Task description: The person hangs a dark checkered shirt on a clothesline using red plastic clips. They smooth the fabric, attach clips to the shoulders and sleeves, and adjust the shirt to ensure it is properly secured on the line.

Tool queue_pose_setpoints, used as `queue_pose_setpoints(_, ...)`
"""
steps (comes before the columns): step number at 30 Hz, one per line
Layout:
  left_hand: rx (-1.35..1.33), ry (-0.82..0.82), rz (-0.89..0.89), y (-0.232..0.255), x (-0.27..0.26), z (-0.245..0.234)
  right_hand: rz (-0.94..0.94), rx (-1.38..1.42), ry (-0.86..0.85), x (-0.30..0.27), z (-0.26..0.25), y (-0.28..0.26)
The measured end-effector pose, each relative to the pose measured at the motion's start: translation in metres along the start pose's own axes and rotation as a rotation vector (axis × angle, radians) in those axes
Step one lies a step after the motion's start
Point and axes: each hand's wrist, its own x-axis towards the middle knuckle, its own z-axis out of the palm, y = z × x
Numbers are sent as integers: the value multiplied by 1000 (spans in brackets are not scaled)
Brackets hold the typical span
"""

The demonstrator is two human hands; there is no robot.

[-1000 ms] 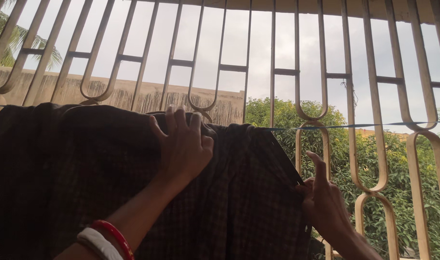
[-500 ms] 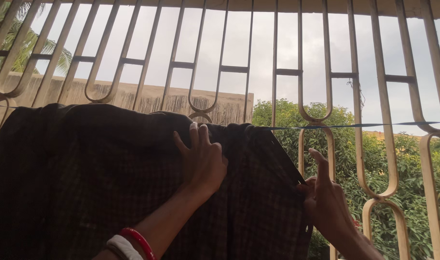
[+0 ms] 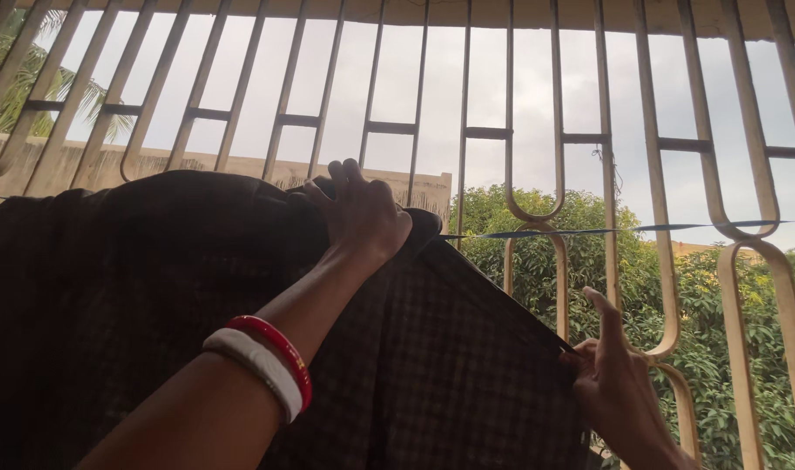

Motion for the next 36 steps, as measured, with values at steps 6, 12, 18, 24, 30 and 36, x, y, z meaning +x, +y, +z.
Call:
queue_pose_setpoints(6, -116, -302, -72, 17, 2, 3, 118, -8, -35, 5, -8, 12)
queue_pose_setpoints(12, -170, -437, 36, -4, -20, -1, 9, -11, -70, 0, 16, -7)
queue_pose_setpoints(18, -250, -244, 159, -36, -25, -13, -242, -239, 193, -2, 27, -76)
queue_pose_setpoints(24, -203, -124, 194, -77, -32, -18, -214, -94, 86, 6, 48, -140)
queue_pose_setpoints(30, -94, -28, 230, -130, -41, -25, -57, -210, -38, 14, 71, -179)
queue_pose_setpoints(36, -24, 38, 271, -176, -40, -35, -316, -295, 194, 20, 91, -187)
